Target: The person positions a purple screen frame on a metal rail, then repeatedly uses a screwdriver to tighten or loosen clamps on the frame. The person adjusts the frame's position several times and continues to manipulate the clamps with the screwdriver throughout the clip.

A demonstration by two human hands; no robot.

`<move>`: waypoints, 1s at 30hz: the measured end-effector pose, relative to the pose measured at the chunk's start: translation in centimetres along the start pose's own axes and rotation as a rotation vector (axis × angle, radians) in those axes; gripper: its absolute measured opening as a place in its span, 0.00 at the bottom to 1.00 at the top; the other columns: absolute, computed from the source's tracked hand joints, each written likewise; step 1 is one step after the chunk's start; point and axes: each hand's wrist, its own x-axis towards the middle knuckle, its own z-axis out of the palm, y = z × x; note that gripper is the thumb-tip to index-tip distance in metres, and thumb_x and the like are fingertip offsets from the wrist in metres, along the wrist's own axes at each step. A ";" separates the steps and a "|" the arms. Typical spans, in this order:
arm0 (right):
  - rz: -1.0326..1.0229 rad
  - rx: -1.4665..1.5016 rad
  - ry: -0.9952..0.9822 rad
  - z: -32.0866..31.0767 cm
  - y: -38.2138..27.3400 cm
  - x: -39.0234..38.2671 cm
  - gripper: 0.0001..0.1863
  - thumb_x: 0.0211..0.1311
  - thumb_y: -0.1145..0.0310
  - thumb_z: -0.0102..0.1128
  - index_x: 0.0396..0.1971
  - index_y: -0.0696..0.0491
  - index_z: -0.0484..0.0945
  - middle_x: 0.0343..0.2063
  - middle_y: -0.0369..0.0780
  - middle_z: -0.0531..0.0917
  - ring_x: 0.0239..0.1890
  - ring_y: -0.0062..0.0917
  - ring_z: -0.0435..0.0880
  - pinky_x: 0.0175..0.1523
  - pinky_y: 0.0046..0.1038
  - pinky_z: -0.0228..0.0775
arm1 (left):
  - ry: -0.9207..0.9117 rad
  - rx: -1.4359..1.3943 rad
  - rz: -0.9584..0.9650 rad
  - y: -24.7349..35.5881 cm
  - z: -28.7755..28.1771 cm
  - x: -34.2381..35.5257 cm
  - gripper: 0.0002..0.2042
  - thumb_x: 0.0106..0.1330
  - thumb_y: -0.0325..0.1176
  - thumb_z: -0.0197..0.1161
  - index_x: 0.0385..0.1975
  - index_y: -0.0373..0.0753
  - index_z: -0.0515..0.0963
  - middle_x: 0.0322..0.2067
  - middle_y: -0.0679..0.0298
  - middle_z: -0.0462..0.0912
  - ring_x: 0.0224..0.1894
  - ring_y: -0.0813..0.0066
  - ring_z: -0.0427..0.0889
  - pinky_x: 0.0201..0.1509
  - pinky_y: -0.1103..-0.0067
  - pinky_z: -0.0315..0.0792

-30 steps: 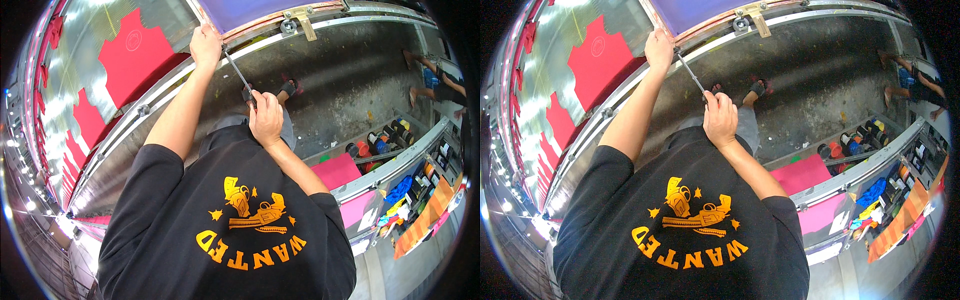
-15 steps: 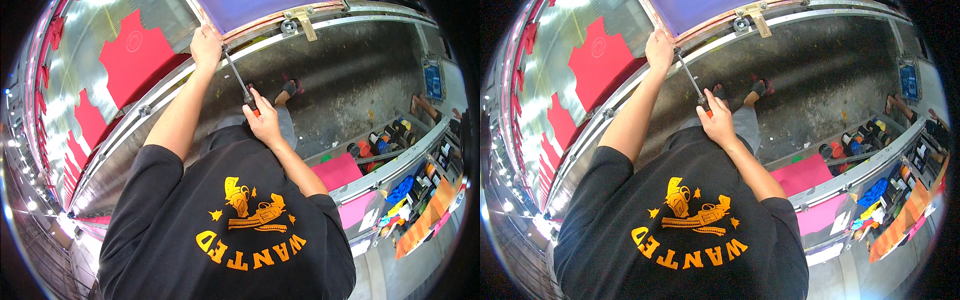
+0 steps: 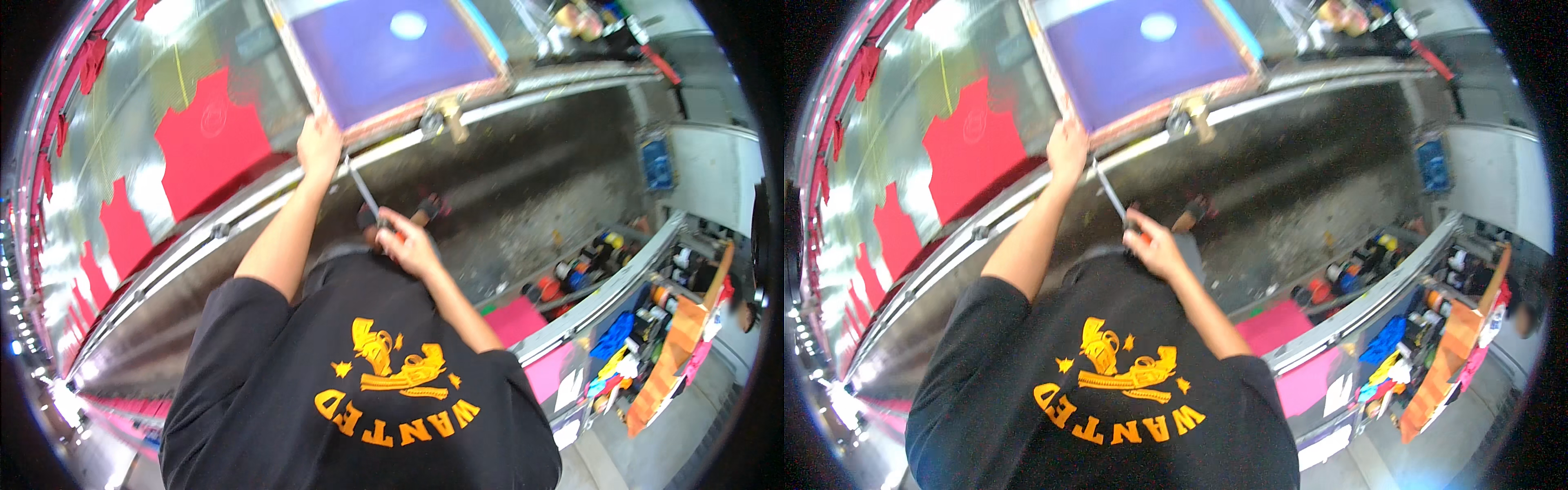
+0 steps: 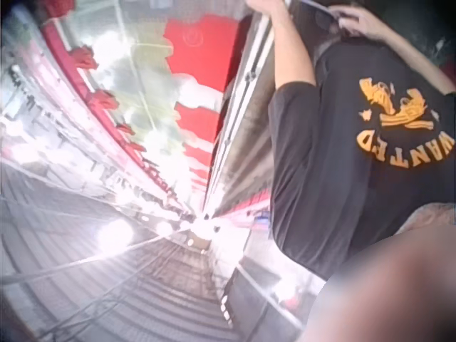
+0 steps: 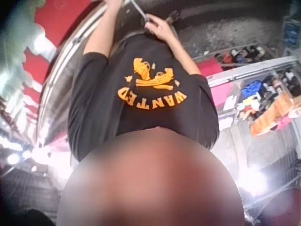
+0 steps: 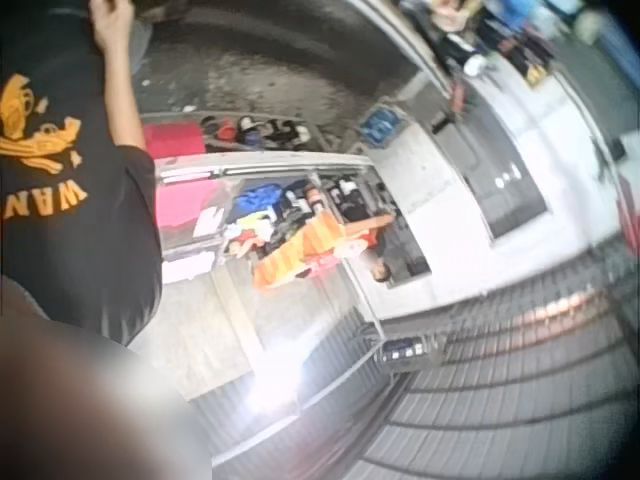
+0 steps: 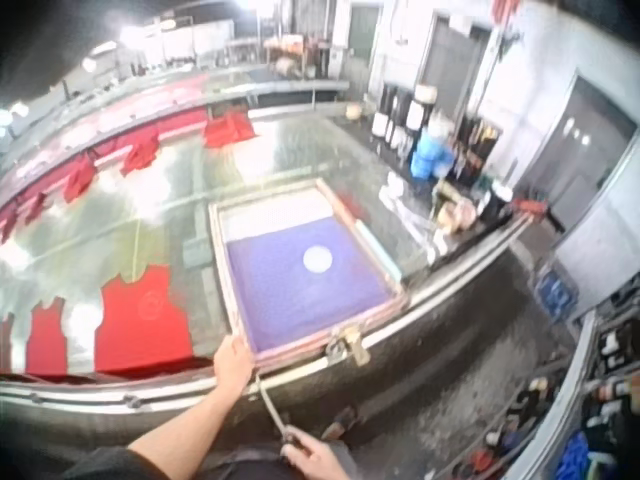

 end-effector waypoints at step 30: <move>-0.402 -0.783 0.782 -57.4 -18.1 47.7 0.37 0.64 0.58 0.72 0.66 0.64 0.70 0.50 0.51 0.85 0.50 0.43 0.85 0.63 0.41 0.75 | 0.210 -0.372 -0.136 -1.1 -0.9 1.4 0.22 0.84 0.49 0.50 0.58 0.37 0.79 0.33 0.71 0.77 0.31 0.86 0.72 0.31 0.85 0.68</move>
